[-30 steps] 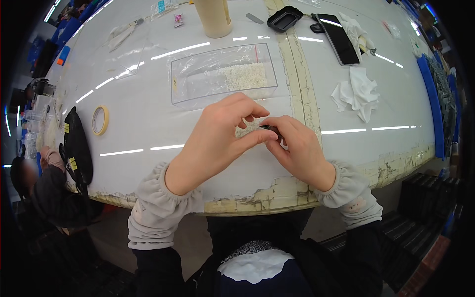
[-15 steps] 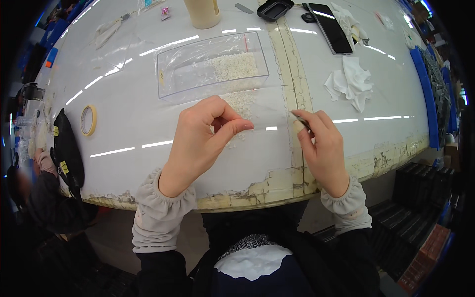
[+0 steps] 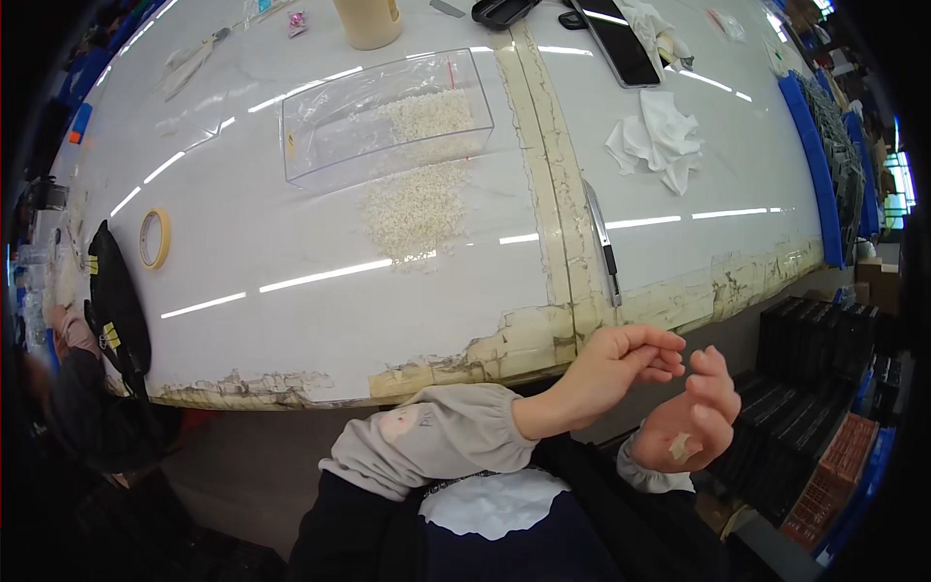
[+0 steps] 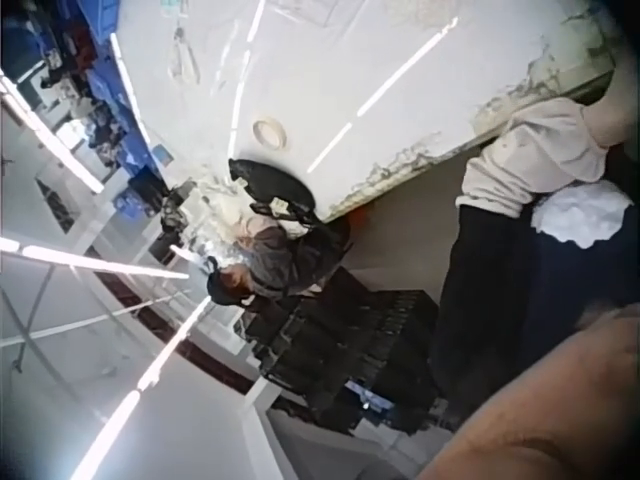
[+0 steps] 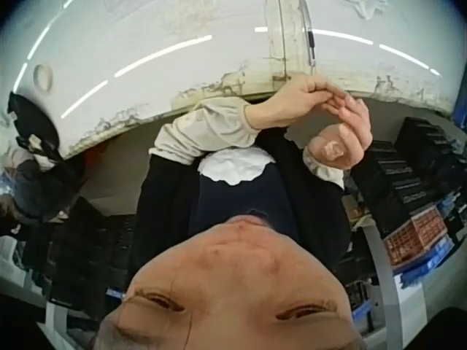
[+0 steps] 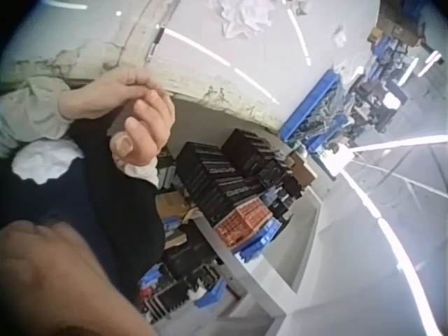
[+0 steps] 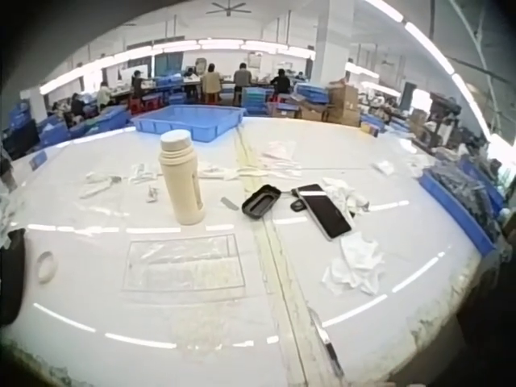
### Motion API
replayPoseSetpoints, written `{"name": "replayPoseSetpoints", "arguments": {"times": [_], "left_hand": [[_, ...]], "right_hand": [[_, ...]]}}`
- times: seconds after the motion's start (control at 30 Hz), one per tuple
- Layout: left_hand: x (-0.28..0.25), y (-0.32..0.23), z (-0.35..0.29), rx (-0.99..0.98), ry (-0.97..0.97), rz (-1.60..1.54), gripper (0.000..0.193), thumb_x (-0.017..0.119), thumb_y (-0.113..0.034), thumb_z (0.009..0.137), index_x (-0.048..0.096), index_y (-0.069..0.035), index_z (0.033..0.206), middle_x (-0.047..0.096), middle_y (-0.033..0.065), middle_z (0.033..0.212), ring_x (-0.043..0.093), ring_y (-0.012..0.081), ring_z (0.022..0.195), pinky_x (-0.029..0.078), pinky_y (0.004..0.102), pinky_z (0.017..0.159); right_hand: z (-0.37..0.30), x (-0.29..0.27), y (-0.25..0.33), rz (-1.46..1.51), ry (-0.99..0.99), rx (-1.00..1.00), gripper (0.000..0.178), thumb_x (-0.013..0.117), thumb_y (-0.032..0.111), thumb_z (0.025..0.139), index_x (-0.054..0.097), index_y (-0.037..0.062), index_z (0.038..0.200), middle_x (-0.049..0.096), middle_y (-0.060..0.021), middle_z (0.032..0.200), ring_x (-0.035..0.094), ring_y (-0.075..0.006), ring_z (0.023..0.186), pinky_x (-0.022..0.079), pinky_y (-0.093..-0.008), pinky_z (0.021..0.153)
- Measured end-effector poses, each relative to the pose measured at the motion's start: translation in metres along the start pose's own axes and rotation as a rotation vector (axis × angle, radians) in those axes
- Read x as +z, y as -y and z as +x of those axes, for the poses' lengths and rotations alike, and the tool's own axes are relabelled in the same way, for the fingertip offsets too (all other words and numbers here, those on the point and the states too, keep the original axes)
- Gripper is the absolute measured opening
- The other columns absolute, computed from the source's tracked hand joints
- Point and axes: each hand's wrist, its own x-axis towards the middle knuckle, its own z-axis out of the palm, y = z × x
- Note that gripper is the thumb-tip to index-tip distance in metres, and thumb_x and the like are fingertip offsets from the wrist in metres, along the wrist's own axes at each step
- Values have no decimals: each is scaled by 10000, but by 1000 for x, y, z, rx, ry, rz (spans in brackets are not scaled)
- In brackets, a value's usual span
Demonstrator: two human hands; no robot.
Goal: Assembling or sorting small white components using tweezers at a workbench.
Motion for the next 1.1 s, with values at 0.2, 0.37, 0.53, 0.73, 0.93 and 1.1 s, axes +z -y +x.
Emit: {"name": "replayPoseSetpoints", "arguments": {"times": [0.2,0.37,0.53,0.73,0.93,1.1], "left_hand": [[19,36,18,-140,78,-105,286,413,-129,932,585,-24,1135,611,71,1028,552,142,966,412,247,892],[29,64,25,-271,161,-170,345,391,-243,936,572,-85,1183,583,71,1127,496,153,1089,337,284,978],[19,98,41,-450,286,14,418,367,-261,955,484,-71,1307,517,91,1272,458,162,1182,347,264,967],[-18,152,75,-352,265,-260,510,318,-392,988,380,-136,1425,432,73,1418,468,191,1194,339,266,964],[-57,170,65,-543,37,-219,498,340,-363,993,394,-89,1405,400,82,1440,382,221,1306,267,355,1086],[-71,164,55,137,246,639,484,351,-351,985,405,-105,1399,399,81,1443,388,254,1304,278,373,1083]], "right_hand": [[-44,-32,3,-178,598,197,341,471,295,861,655,32,976,648,-128,1026,599,-246,832,464,-402,866],[-88,-66,-11,-349,275,412,314,437,244,863,639,15,933,642,-114,933,577,-232,844,443,-389,878],[-105,-108,-39,-551,212,498,375,339,262,951,609,1,970,625,-127,965,566,-214,905,416,-352,922],[-128,-92,-47,-423,-491,1016,452,266,300,991,600,0,1042,602,-130,1082,541,-237,1039,384,-333,954],[-211,-81,-48,-518,5,1068,471,278,313,989,548,7,1224,509,-143,1310,453,-269,1219,305,-356,1038],[-309,-101,-81,107,-699,1543,437,375,320,994,510,25,1288,525,-123,1302,452,-237,1223,324,-314,1019]]}}
